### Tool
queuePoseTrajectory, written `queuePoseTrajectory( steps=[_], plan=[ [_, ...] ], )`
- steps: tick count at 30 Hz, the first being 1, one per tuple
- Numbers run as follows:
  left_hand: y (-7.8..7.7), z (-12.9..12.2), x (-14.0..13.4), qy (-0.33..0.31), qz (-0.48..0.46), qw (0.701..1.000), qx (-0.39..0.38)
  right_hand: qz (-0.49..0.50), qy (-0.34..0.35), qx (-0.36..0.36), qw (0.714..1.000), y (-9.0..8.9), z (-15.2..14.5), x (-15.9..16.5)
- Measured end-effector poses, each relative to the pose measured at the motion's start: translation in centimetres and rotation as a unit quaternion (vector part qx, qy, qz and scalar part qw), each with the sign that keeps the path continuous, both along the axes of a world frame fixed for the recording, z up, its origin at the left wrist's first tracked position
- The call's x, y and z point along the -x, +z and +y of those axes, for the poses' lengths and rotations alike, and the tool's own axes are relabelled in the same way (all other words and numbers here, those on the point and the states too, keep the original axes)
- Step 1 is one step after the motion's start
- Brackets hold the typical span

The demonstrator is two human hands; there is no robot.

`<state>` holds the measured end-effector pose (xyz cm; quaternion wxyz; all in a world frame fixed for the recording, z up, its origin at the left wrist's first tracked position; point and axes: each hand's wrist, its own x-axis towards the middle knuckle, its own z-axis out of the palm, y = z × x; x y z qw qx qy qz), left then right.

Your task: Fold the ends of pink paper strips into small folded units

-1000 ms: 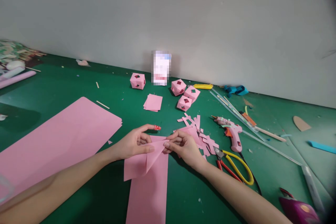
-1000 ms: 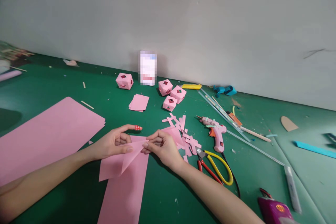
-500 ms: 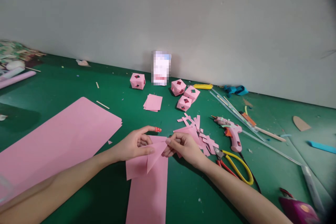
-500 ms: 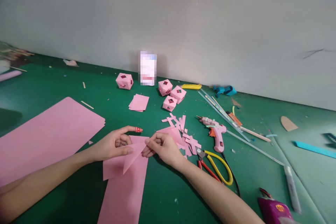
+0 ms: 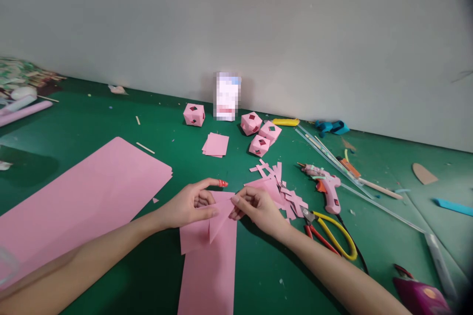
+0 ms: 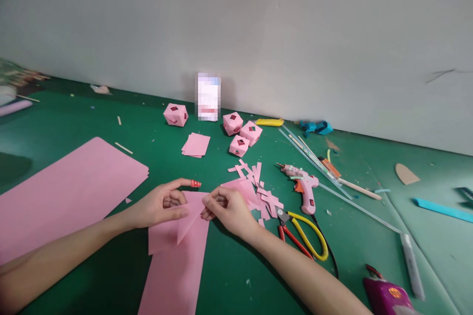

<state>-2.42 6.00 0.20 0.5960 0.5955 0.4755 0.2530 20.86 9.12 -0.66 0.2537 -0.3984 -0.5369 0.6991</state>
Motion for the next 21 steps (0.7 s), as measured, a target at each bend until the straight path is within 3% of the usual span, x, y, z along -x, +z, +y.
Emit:
queuePoseTrajectory(
  steps=[12, 21],
  plan=[
    [0.24, -0.01, -0.10, 0.000, 0.009, 1.000, -0.003, 0.012, 0.004, 0.010, 1.000, -0.48, 0.02, -0.34],
    [-0.01, 0.45, 0.32, 0.015, -0.032, 0.999, 0.028, 0.080, 0.003, 0.036, 0.996, -0.11, 0.48, -0.47]
  ],
)
